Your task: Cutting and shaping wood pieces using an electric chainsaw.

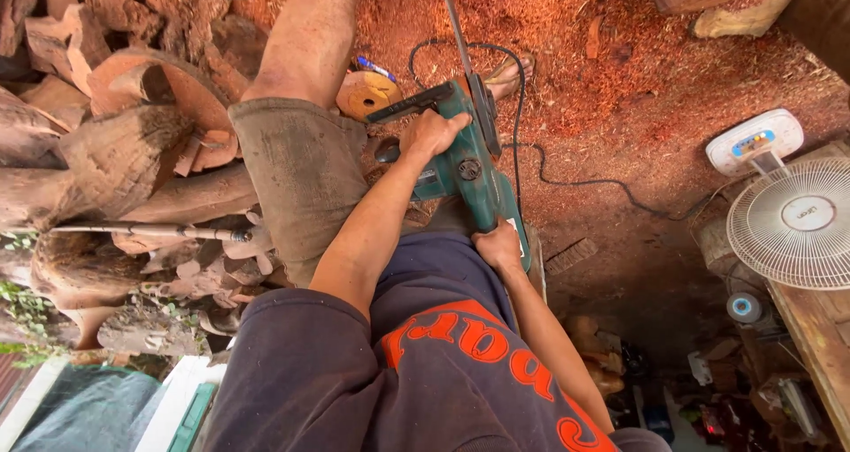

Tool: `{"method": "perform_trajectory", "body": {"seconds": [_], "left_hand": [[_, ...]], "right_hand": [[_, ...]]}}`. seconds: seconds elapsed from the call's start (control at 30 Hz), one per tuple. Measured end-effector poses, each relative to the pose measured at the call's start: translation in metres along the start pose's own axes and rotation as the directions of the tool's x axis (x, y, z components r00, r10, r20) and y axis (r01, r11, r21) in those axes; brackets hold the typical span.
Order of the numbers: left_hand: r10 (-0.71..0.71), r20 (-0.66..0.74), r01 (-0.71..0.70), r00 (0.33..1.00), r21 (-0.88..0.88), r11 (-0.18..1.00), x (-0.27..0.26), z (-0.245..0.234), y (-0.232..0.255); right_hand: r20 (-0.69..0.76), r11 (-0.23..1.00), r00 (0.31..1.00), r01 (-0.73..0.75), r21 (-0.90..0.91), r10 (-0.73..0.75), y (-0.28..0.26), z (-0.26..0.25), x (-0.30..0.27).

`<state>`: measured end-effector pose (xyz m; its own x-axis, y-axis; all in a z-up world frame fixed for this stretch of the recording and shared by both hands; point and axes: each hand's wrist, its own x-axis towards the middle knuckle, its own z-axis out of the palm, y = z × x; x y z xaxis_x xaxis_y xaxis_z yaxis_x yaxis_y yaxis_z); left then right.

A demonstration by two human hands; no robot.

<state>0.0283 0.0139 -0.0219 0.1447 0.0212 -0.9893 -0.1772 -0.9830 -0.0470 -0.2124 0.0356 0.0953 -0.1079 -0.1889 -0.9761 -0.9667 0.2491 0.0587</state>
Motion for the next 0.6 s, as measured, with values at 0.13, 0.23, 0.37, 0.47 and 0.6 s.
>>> {"method": "perform_trajectory", "body": {"seconds": [0.13,0.23,0.37,0.47,0.6], "left_hand": [[-0.003,0.009,0.003,1.0,-0.007,1.0,-0.006,-0.005,0.002],[-0.026,0.011,0.026,1.0,0.007,1.0,-0.008,-0.004,0.003],[-0.04,0.014,0.04,0.999,0.015,0.999,-0.011,0.0,0.002],[-0.026,0.003,0.026,1.0,0.038,0.999,-0.003,0.014,-0.006],[0.008,0.047,-0.012,0.999,0.086,0.996,-0.006,0.022,-0.006]], "right_hand": [[-0.02,0.998,0.998,0.062,-0.016,-0.062,0.007,0.003,0.007],[0.001,0.999,0.999,0.046,0.015,-0.046,0.009,0.004,0.003],[0.021,0.999,0.999,0.028,0.015,-0.029,0.016,0.007,0.003],[0.027,1.0,1.0,0.012,0.018,-0.013,0.017,0.005,-0.001],[0.04,0.999,0.999,-0.028,0.023,0.027,0.028,0.007,-0.002]]}}
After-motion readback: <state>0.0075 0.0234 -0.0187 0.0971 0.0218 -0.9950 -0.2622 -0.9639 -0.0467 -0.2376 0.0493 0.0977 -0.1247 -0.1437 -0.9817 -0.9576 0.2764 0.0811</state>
